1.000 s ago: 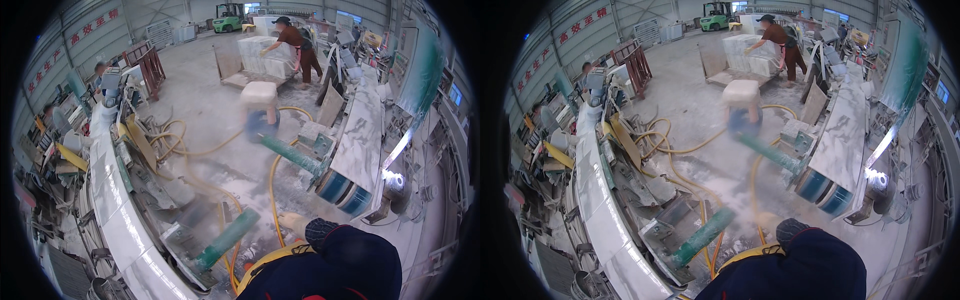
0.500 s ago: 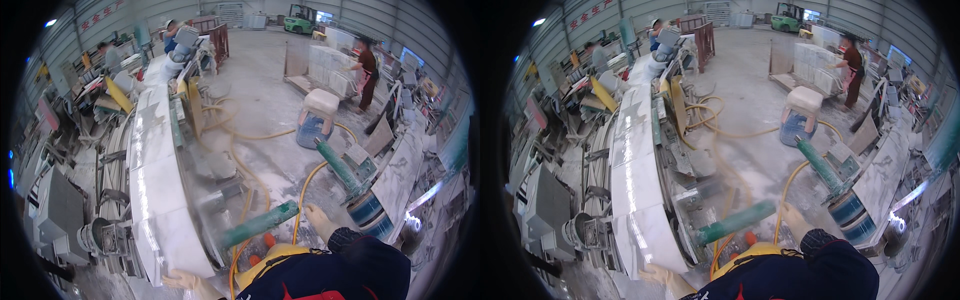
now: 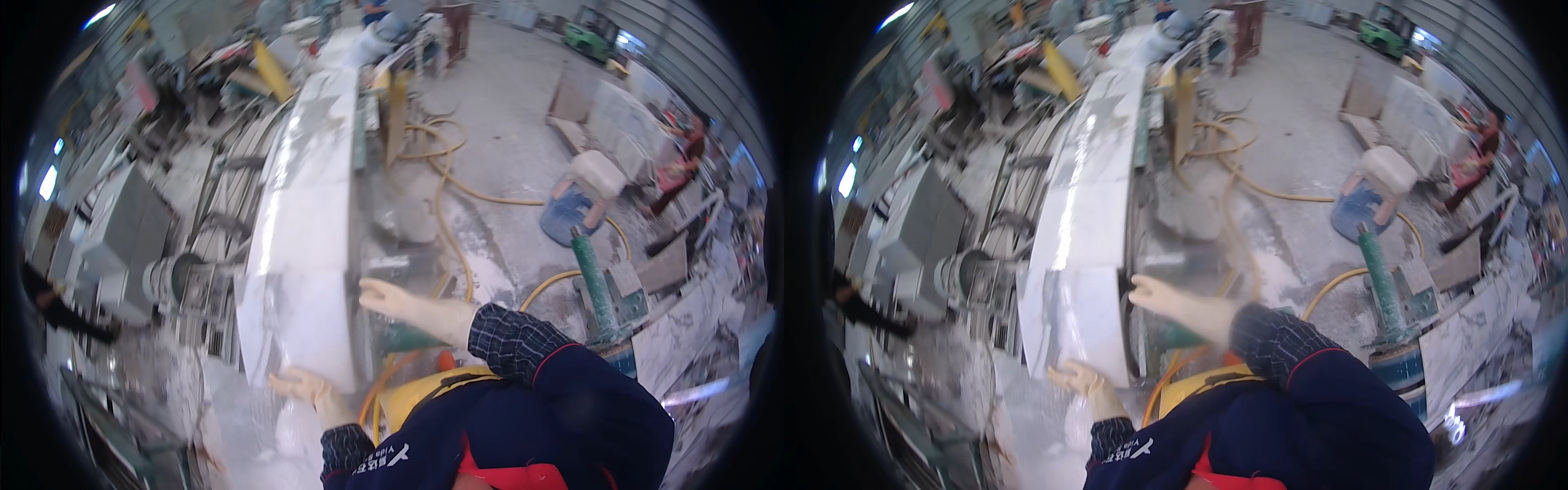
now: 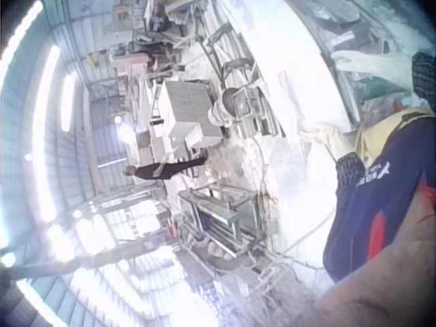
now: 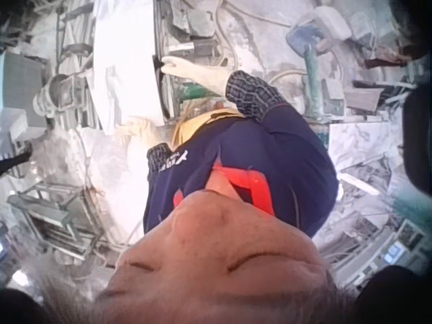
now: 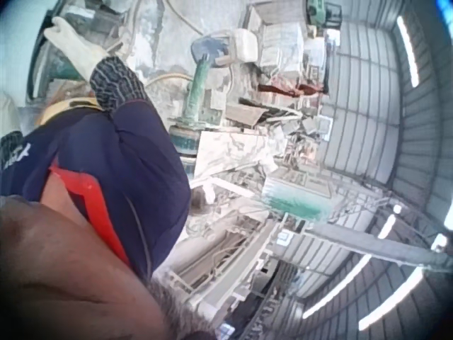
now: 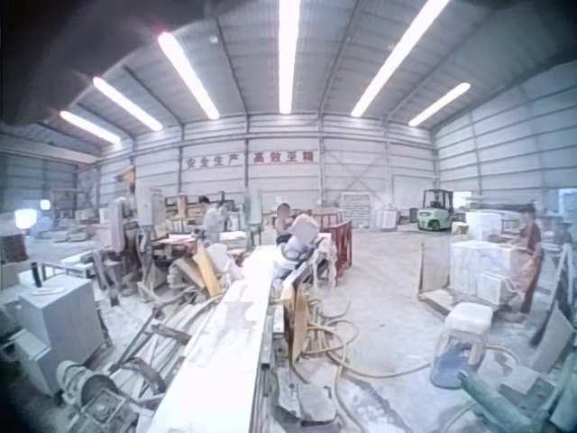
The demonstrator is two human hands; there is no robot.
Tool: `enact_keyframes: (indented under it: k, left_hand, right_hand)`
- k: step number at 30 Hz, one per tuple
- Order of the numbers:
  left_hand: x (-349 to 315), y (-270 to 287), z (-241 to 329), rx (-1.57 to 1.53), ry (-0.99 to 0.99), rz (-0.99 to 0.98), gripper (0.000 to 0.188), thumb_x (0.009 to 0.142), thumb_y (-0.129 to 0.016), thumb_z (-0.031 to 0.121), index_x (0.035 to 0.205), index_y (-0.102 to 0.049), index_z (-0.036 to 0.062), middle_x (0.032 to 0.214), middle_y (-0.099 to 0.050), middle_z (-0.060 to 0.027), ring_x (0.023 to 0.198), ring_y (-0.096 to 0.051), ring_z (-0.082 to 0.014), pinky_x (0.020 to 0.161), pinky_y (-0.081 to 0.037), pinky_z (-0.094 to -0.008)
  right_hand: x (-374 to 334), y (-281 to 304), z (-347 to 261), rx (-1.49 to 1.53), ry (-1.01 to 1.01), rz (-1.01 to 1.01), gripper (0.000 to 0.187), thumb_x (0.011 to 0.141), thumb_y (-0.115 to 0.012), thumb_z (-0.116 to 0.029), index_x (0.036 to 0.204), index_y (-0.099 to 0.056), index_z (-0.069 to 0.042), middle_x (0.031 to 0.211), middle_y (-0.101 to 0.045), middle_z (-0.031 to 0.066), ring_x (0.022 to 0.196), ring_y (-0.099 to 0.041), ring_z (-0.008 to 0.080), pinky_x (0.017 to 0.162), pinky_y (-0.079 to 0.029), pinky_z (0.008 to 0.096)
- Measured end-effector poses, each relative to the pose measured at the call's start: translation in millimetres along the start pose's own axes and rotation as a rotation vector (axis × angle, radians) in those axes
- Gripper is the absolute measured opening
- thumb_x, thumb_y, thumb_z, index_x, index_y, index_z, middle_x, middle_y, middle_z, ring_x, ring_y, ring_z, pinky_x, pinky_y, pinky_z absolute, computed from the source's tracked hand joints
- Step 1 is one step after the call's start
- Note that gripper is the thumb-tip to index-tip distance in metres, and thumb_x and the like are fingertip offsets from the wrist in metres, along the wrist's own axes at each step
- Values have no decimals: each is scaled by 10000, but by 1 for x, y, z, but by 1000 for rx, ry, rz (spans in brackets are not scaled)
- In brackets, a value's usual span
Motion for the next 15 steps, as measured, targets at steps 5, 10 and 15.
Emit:
enact_keyframes:
  k: [5,10,15]
  left_hand:
    - [-5,10,20,-158,257,103,497,1043,-498,213,1475,-427,-22,1510,-411,-296,1396,-408,-442,1172,-350,-476]
    - [-4,2,13,-483,633,95,457,1056,-464,244,1470,-486,53,1528,-440,-204,1373,-453,-380,1143,-380,-459]
    - [-3,-3,-17,-635,748,-51,464,1049,-458,264,1456,-501,44,1499,-469,-195,1346,-477,-370,1122,-399,-453]
  right_hand:
    - [29,-32,-12,345,-77,-198,640,949,-670,-235,1485,-403,-10,1350,-603,159,1247,-581,276,1048,-477,443]
    - [36,-54,-14,439,-135,-81,586,947,-684,-246,1442,-454,-32,1348,-599,143,1223,-596,245,1040,-484,424]
    - [13,-67,-29,84,-67,31,501,923,-698,-266,1343,-567,-26,1255,-659,155,1181,-632,271,1002,-512,401]
Point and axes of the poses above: each hand's wrist, its own x-axis towards the middle knuckle, its own y-axis out of the back of the hand, z = x × y, the point moved 1 cm from there along x, towards the middle knuckle
